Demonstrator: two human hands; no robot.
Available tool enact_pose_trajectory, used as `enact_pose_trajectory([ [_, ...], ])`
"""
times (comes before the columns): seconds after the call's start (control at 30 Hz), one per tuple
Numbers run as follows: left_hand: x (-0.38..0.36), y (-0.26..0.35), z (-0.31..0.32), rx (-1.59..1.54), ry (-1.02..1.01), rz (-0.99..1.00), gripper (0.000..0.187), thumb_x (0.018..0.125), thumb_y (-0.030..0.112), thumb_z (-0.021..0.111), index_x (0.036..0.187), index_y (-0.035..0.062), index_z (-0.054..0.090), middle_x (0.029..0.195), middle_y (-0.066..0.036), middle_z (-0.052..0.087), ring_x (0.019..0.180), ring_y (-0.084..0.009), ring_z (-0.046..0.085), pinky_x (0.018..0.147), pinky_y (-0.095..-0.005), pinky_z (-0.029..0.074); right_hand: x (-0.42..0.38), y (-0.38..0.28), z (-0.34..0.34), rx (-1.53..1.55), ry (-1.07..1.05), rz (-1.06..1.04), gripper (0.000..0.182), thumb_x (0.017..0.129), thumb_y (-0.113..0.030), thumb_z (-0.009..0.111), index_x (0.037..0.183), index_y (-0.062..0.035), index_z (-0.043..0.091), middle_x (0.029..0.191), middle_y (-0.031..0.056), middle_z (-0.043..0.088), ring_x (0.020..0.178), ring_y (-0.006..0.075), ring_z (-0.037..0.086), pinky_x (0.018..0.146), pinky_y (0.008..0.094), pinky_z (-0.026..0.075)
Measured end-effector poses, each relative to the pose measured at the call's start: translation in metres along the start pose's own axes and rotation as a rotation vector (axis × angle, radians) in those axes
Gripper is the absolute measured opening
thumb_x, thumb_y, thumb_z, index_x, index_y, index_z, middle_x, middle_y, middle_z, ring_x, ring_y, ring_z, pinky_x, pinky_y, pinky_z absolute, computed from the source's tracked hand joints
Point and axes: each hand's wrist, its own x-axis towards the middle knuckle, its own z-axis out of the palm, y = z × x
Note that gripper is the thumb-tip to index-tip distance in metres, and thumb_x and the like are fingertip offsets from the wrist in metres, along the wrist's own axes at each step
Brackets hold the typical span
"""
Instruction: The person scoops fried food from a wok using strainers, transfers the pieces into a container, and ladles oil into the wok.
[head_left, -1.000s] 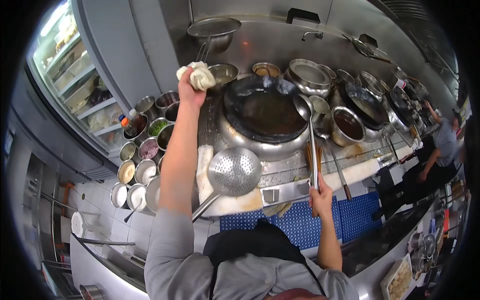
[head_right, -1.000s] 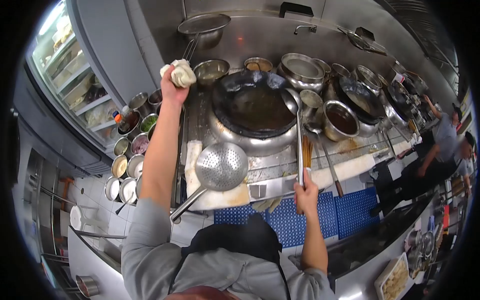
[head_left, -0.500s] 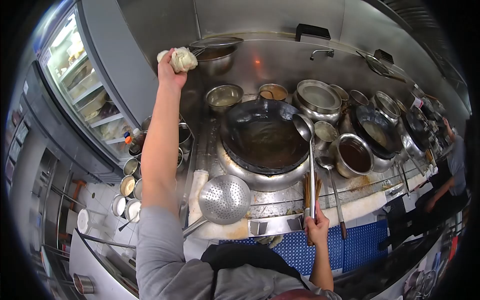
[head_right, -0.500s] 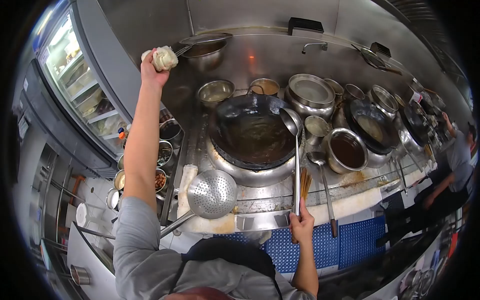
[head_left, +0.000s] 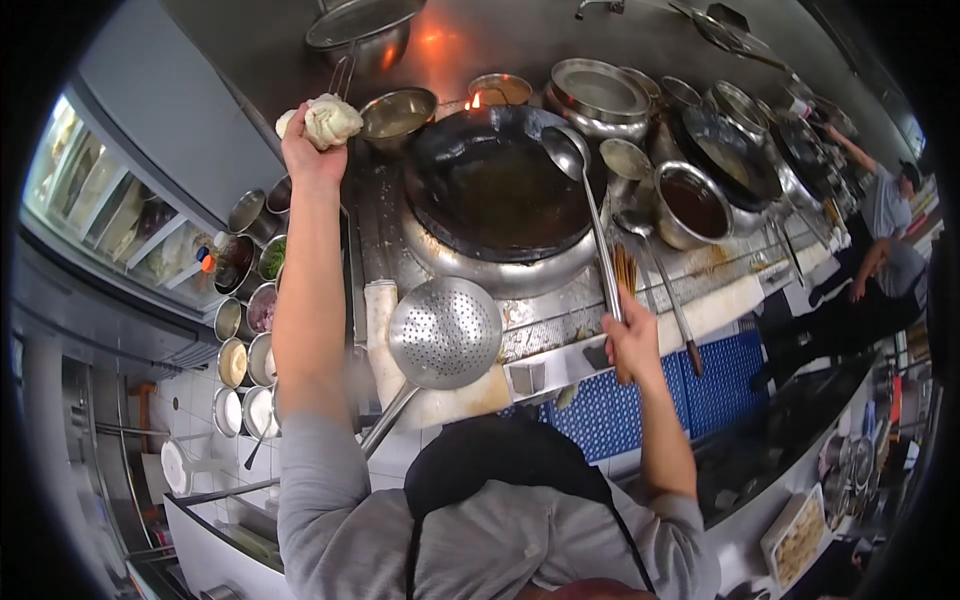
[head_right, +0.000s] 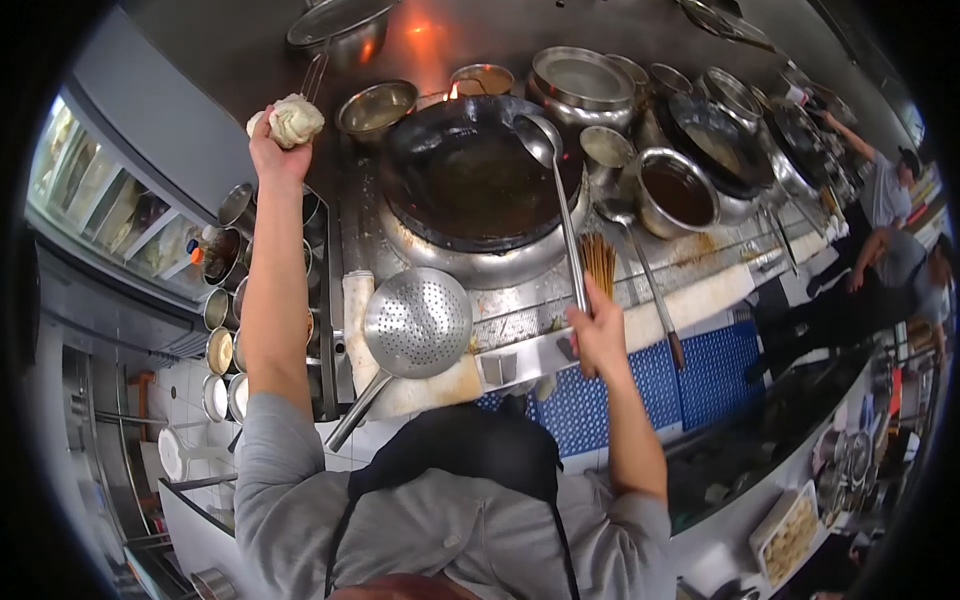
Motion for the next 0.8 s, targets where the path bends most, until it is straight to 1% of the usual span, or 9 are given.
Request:
enact_pose_trajectory([
  [0.07,-0.002,0.001,-0.006,-0.016,-0.017,-0.009,0.023,0.089,0.018,0.055,0.108,0.0047,0.056,0.106,-0.008,0.062,0.103,-0.0255,0.060,0.093,-0.0426,0.048,0.027,-0.012,0.009,-0.037,-0.031,-0.038,0.056,0.083,-0.001,0.057,0.137,0.0011,0.042,0.061,0.0004,0.051,0.041,0.0096,0.045,0.034,0.0277,0.037],
  [0.23,-0.032,0.003,-0.020,-0.004,-0.073,-0.102,0.026,0.090,0.017,0.054,0.112,0.0037,0.056,0.108,-0.009,0.062,0.104,-0.0241,0.060,0.094,-0.0422,0.048,0.074,-0.029,0.031,-0.004,-0.029,-0.003,0.030,0.082,0.002,0.055,0.111,0.0089,0.053,0.061,0.0040,0.051,0.039,0.0123,0.046,0.033,0.0285,0.038],
  [0.33,-0.085,0.014,-0.030,0.049,-0.123,-0.248,0.038,0.092,0.024,0.050,0.121,-0.0007,0.050,0.114,-0.017,0.060,0.106,-0.0359,0.058,0.094,-0.0461,0.047,0.078,-0.035,0.040,0.030,-0.078,0.115,0.021,0.083,0.002,0.055,0.103,0.0069,0.055,0.062,0.0049,0.052,0.041,0.0138,0.050,0.033,0.0289,0.039],
  [0.4,-0.116,0.023,-0.047,0.074,-0.202,-0.360,0.048,0.093,0.033,0.047,0.126,-0.0027,0.046,0.118,-0.023,0.057,0.106,-0.0406,0.057,0.092,-0.0479,0.048,0.075,-0.037,0.046,0.140,-0.115,0.166,0.017,0.085,-0.001,0.055,0.101,0.0027,0.055,0.063,0.0049,0.054,0.042,0.0122,0.050,0.034,0.0264,0.040],
  [0.43,-0.130,0.029,-0.059,0.092,-0.212,-0.420,0.052,0.093,0.037,0.043,0.127,-0.0029,0.046,0.122,-0.025,0.055,0.108,-0.0389,0.057,0.090,-0.0465,0.049,0.073,-0.039,0.050,0.196,-0.134,0.192,0.015,0.086,-0.002,0.055,0.100,0.0007,0.055,0.064,0.0048,0.055,0.042,0.0114,0.050,0.035,0.0252,0.041],
  [0.47,-0.148,0.036,-0.063,0.107,-0.176,-0.468,0.050,0.092,0.038,0.046,0.123,-0.0016,0.049,0.111,-0.023,0.060,0.097,-0.0350,0.062,0.080,-0.0425,0.053,0.070,-0.041,0.053,0.279,-0.137,0.240,0.015,0.086,-0.004,0.056,0.101,0.0005,0.054,0.065,0.0048,0.056,0.043,0.0111,0.050,0.036,0.0241,0.042],
  [0.53,-0.167,0.047,-0.099,0.122,-0.200,-0.542,0.050,0.088,0.040,0.050,0.118,0.0000,0.052,0.097,-0.020,0.063,0.082,-0.0301,0.065,0.067,-0.0387,0.054,0.064,-0.046,0.060,0.444,-0.144,0.334,0.016,0.088,-0.006,0.056,0.102,0.0001,0.054,0.067,0.0048,0.056,0.047,0.0106,0.052,0.037,0.0219,0.043],
  [0.6,-0.192,0.052,-0.112,0.201,-0.018,-0.551,0.051,0.085,0.042,0.054,0.115,0.0012,0.054,0.088,-0.018,0.063,0.070,-0.0274,0.063,0.060,-0.0372,0.053,0.060,-0.047,0.066,0.675,-0.192,0.450,0.017,0.089,-0.009,0.056,0.103,0.0009,0.053,0.070,0.0048,0.057,0.050,0.0102,0.053,0.039,0.0201,0.044],
  [0.8,-0.225,0.051,-0.154,0.060,0.103,-0.594,0.050,0.085,0.043,0.053,0.113,0.0017,0.054,0.086,-0.019,0.063,0.068,-0.0285,0.063,0.058,-0.0368,0.053,0.050,-0.053,0.086,1.251,-0.389,0.637,0.028,0.090,-0.011,0.054,0.108,0.0093,0.048,0.077,0.0076,0.057,0.056,0.0116,0.055,0.043,0.0205,0.048],
])
